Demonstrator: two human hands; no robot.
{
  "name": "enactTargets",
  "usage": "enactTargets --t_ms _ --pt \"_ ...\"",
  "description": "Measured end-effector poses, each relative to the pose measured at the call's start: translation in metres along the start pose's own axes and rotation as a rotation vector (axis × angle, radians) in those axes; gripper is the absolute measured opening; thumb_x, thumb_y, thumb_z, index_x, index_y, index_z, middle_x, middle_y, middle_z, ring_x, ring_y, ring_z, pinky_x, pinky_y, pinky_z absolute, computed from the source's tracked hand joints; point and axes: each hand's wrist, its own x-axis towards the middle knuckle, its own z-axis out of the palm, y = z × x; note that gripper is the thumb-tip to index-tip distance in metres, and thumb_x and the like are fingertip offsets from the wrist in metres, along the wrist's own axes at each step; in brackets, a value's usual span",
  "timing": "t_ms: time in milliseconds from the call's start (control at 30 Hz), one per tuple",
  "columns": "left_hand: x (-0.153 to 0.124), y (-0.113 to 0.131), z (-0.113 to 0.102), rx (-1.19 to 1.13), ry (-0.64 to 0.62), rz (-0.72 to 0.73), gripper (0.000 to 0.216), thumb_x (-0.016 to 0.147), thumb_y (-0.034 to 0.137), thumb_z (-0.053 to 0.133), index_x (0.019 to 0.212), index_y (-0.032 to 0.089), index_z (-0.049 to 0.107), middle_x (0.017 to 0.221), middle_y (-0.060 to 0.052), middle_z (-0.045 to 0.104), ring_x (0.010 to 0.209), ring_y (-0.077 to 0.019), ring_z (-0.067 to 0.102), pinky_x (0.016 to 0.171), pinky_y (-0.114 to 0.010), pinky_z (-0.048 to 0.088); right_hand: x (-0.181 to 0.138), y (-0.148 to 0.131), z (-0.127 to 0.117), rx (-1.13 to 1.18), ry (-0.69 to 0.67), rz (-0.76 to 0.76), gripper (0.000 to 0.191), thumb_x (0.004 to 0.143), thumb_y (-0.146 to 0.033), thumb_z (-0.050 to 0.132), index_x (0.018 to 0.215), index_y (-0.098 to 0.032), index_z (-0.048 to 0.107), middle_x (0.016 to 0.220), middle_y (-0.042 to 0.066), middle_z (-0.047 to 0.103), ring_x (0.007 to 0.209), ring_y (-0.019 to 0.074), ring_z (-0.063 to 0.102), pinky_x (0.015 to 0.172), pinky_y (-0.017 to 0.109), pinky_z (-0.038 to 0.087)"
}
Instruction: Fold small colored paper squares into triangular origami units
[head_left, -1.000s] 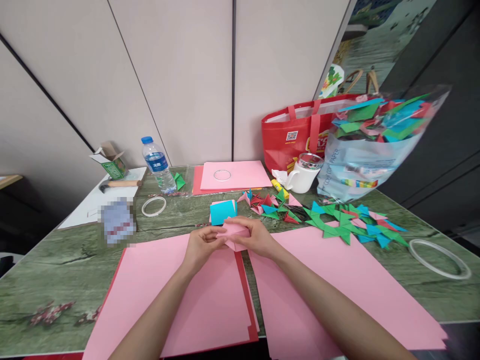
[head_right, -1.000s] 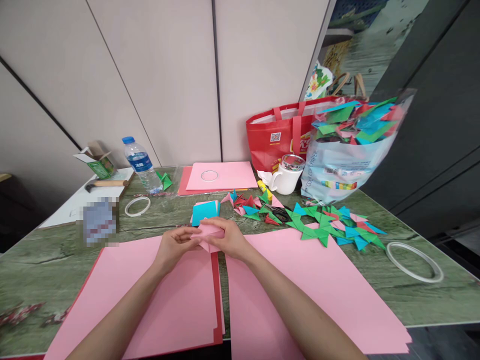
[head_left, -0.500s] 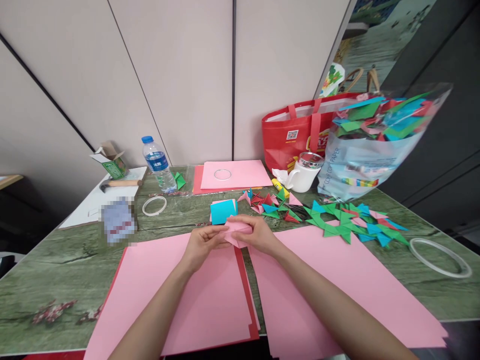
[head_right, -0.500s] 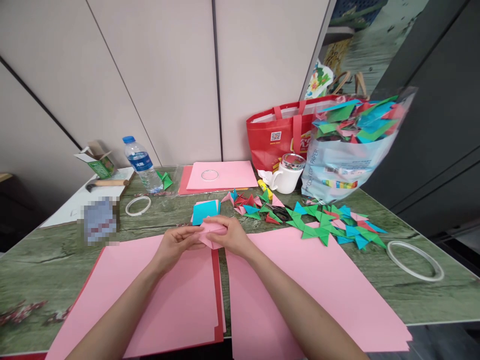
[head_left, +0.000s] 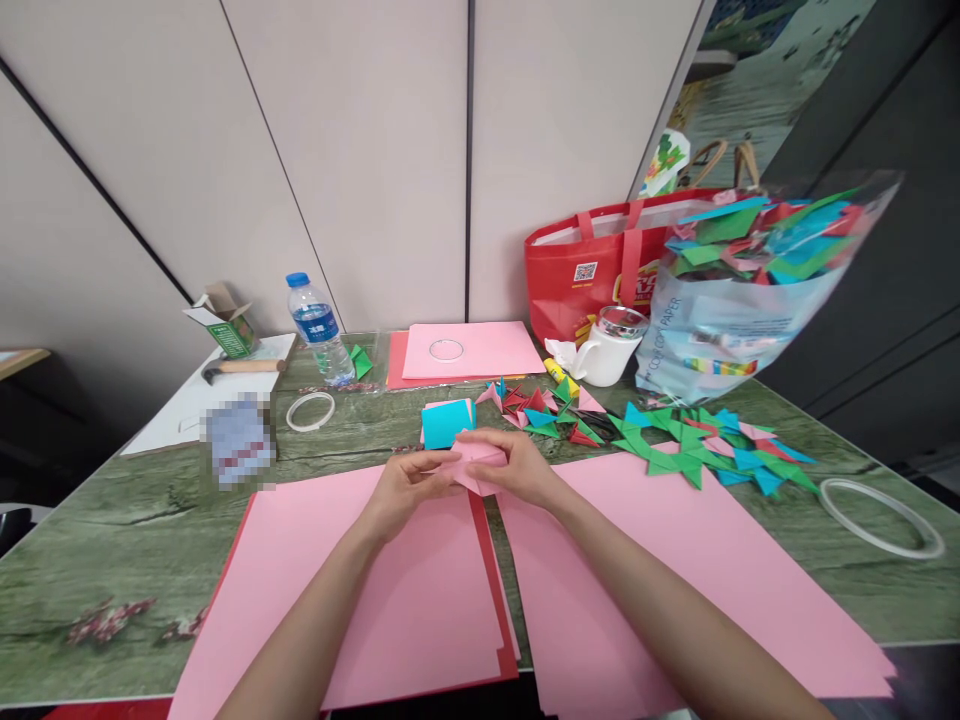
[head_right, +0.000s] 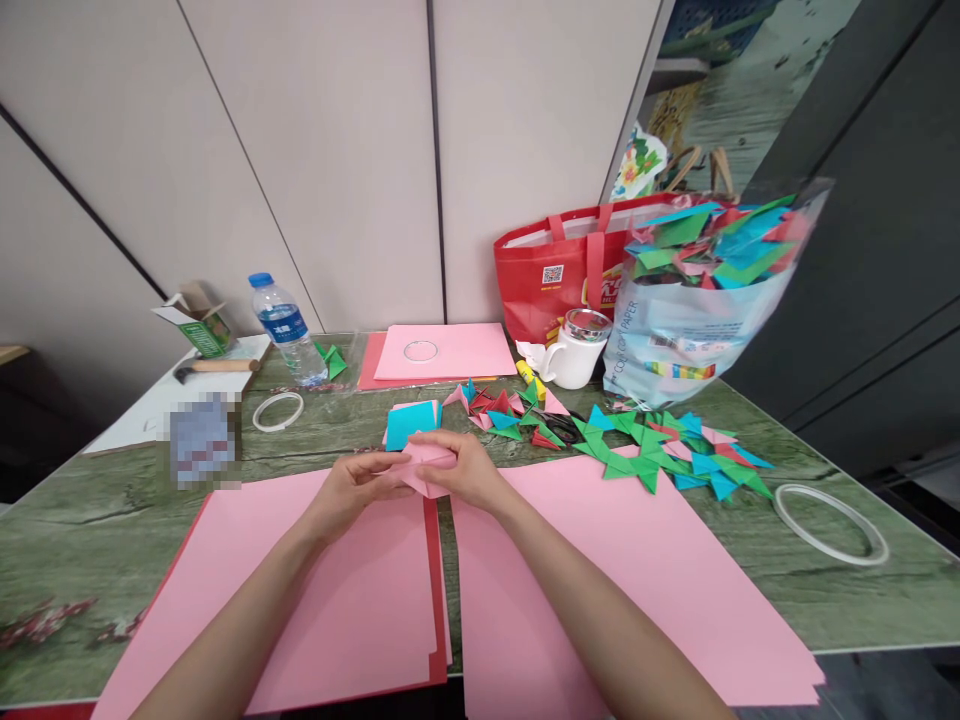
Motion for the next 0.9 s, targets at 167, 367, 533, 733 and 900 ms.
enactTargets --t_ms 167,367,533,733,900 --pt "-0.001 0.001 0.000 0.068 -0.044 -0.030 0.028 0.068 0.027 0.064 0.093 0.016 0.066 0.086 -0.005 0.069 0.078 -0.0211 0.064 0.075 -0.035 0.050 -0.001 0.001 0.001 -0.003 -0.078 -0.014 0.039 0.064 -0.019 0.063 0.103 -0.021 0.060 0.105 0.004 0.062 0.101 0.0212 0.054 0.089 0.036 0.039" --pt "0.002 -0.006 0.000 0.069 0.048 -0.020 0.029 0.066 0.028 0.065 0.093 0.018 0.067 0.088 -0.003 0.069 0.077 -0.0182 0.062 0.072 -0.031 0.051 -0.001 0.001 0.004 0.010 -0.038 -0.058 0.027 0.069 -0.020 0.060 0.096 -0.020 0.061 0.101 0.004 0.062 0.099 0.0198 0.054 0.089 0.033 0.038" --pt "0.003 -0.007 0.003 0.042 0.167 0.025 0.028 0.064 0.027 0.067 0.090 0.017 0.068 0.073 0.001 0.069 0.069 -0.0153 0.061 0.073 -0.033 0.051 -0.002 0.001 0.009 -0.042 0.065 -0.044 0.054 0.060 -0.022 0.068 0.111 -0.020 0.050 0.113 0.006 0.053 0.104 0.0213 0.049 0.088 0.034 0.038" --pt "0.004 -0.008 0.004 0.013 0.196 0.054 0.029 0.062 0.027 0.067 0.089 0.016 0.068 0.071 0.001 0.069 0.069 -0.0160 0.062 0.076 -0.035 0.051 -0.001 0.007 0.011 -0.075 0.099 0.020 0.068 0.055 -0.021 0.070 0.117 -0.019 0.042 0.119 0.007 0.048 0.109 0.0224 0.044 0.092 0.036 0.034" --pt "0.006 -0.014 -0.002 -0.017 0.189 0.068 0.031 0.064 0.026 0.067 0.093 0.015 0.067 0.073 -0.002 0.069 0.069 -0.0172 0.063 0.075 -0.036 0.050 -0.001 0.005 0.007 -0.046 0.044 -0.010 0.061 0.058 -0.020 0.067 0.115 -0.019 0.044 0.116 0.006 0.050 0.108 0.0217 0.045 0.092 0.035 0.033"
